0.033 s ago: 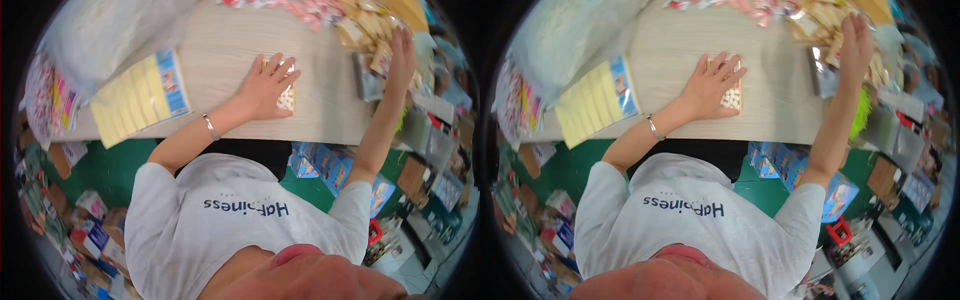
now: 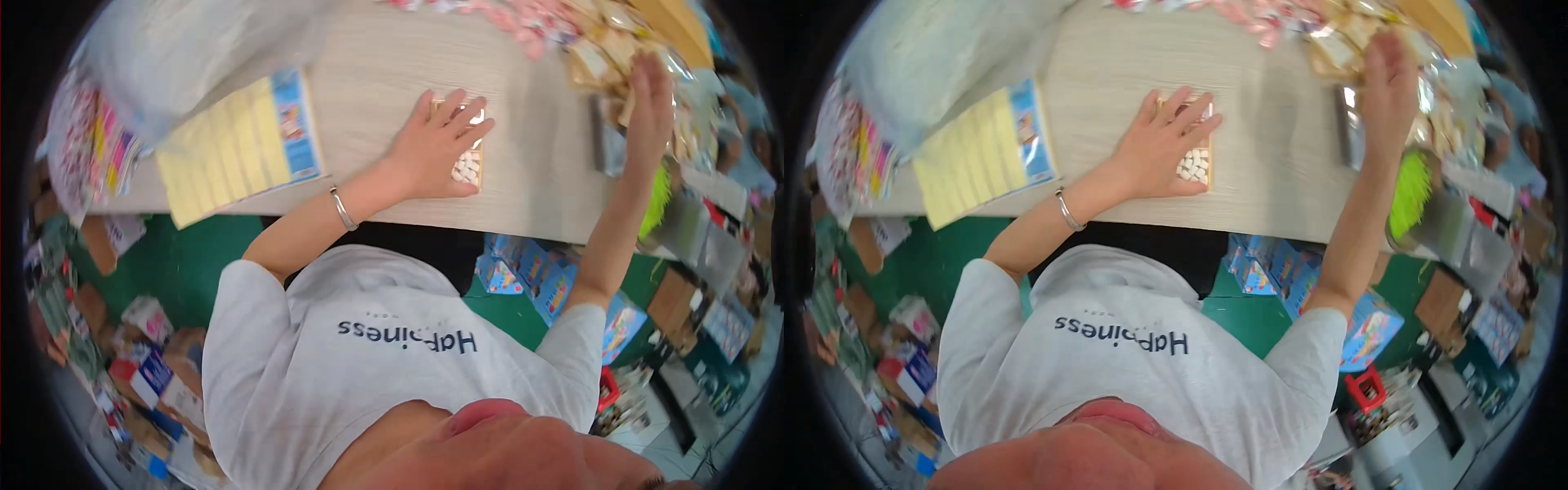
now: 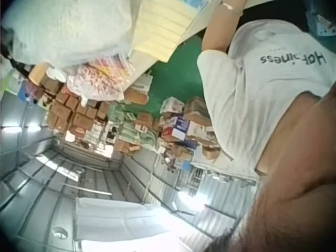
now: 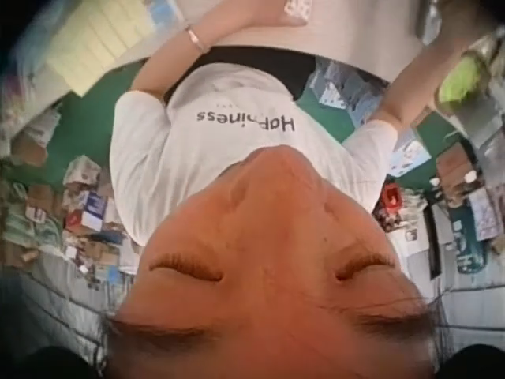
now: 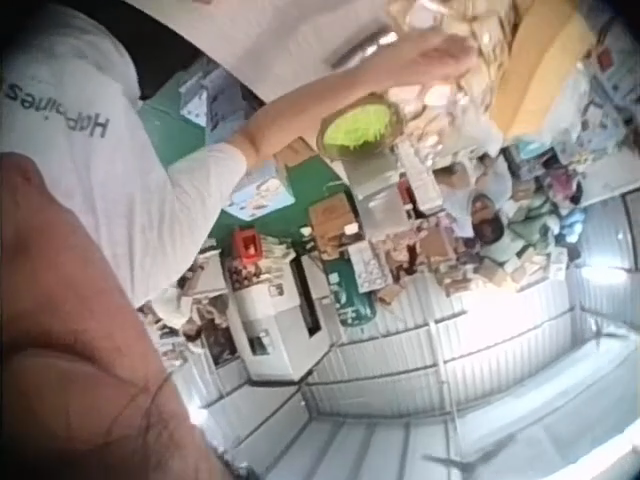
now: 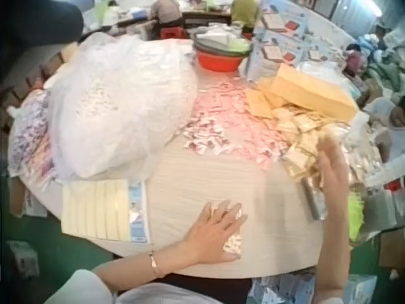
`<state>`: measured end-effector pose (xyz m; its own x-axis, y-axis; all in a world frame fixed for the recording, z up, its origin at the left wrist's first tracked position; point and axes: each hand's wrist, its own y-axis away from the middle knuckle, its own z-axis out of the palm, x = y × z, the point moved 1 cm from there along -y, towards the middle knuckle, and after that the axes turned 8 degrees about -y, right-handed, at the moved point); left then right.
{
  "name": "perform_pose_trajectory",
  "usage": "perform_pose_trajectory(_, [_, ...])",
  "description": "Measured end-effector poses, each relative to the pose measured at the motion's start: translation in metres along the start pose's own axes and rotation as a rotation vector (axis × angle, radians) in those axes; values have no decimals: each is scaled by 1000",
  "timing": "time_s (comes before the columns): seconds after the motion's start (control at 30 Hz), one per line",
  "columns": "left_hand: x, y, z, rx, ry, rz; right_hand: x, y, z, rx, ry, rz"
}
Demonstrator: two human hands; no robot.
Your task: The recorder is packaging small white candies and pink sachets into segmented plastic trays and then applying labels.
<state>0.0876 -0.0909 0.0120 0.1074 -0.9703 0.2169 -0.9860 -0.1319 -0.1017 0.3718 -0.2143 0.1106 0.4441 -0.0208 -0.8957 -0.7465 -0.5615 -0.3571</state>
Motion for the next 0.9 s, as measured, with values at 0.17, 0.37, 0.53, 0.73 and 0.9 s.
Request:
perform_pose_trajectory(0.17, [-33, 52, -16, 32, 16, -61, 1, 119, 124, -741, 102, 9])
perform_pose_trajectory(0.37, [-138, 185, -56, 153, -221, -640, -21, 191, 171, -770, 521, -148])
perform_pose_trajectory(0.53, [-120, 231, -42, 66, -245, -678, -69, 164, 238, -720, 389, -337])
perform_pose_trajectory(0.73, [-113, 213, -63, 41, -82, -733, -48, 133, 348, -741, 527, -512])
perform_pose_trajectory(0.9, [-151, 186, -41, 209, -139, -713, -43, 140, 359, -727, 318, -427])
